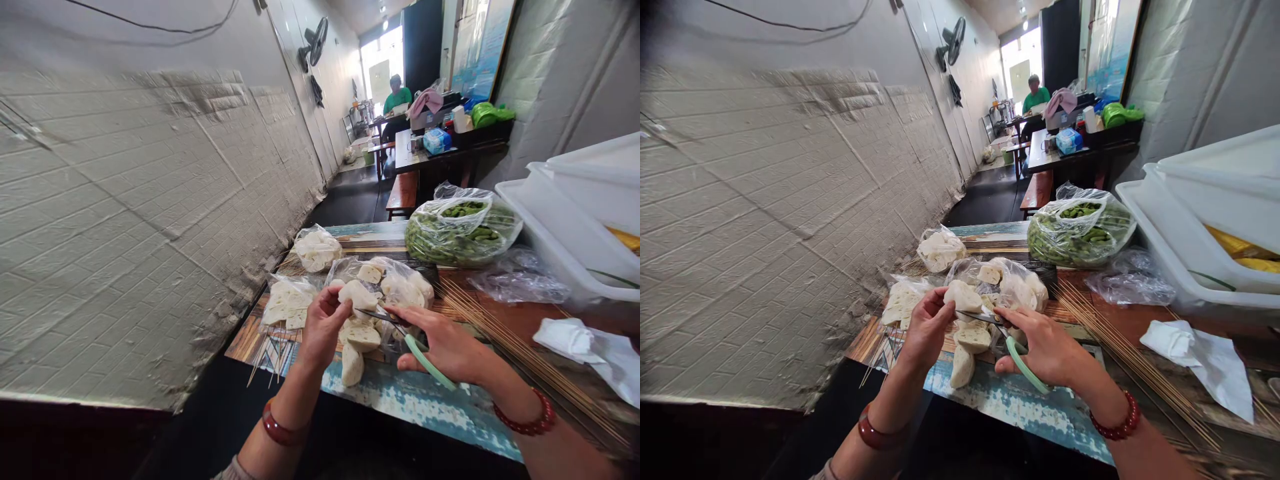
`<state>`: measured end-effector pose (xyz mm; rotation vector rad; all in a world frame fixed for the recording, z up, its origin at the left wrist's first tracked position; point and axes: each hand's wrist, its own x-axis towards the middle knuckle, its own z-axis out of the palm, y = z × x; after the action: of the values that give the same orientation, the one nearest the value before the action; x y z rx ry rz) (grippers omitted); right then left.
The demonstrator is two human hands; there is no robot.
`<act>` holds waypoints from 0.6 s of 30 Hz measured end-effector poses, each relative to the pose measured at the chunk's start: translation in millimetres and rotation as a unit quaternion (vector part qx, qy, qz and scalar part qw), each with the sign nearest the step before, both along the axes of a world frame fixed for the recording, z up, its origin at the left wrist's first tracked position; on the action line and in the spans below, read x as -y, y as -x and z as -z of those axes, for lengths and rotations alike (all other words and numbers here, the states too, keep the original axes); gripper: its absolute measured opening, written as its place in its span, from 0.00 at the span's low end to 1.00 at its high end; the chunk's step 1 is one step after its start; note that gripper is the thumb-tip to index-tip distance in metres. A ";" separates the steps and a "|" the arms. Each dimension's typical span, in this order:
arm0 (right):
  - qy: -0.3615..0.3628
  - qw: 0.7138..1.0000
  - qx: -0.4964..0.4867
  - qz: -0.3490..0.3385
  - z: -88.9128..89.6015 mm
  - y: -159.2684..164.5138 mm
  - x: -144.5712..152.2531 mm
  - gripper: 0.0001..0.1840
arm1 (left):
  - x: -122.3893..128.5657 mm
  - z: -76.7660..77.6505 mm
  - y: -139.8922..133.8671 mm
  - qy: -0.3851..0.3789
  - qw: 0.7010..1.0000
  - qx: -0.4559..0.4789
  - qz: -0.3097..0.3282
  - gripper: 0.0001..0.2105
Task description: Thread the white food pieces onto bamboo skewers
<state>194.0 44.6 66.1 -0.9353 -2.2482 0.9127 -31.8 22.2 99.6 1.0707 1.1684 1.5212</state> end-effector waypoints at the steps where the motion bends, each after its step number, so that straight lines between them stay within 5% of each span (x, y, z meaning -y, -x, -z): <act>1: -0.001 1.000 -0.002 0.001 0.1 -0.1 0.0 0.45 | 0.0 0.0 -0.9 0.001 1.000 -0.001 0.001 0.15; 18: -0.018 1.000 0.012 0.019 2.7 6.1 3.0 0.22 | 1.5 -3.1 -1.0 0.012 0.999 0.042 -0.013 0.14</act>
<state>187.9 41.6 63.4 -0.9746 -2.2508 0.8455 -30.8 20.8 102.7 0.9705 1.1433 1.5529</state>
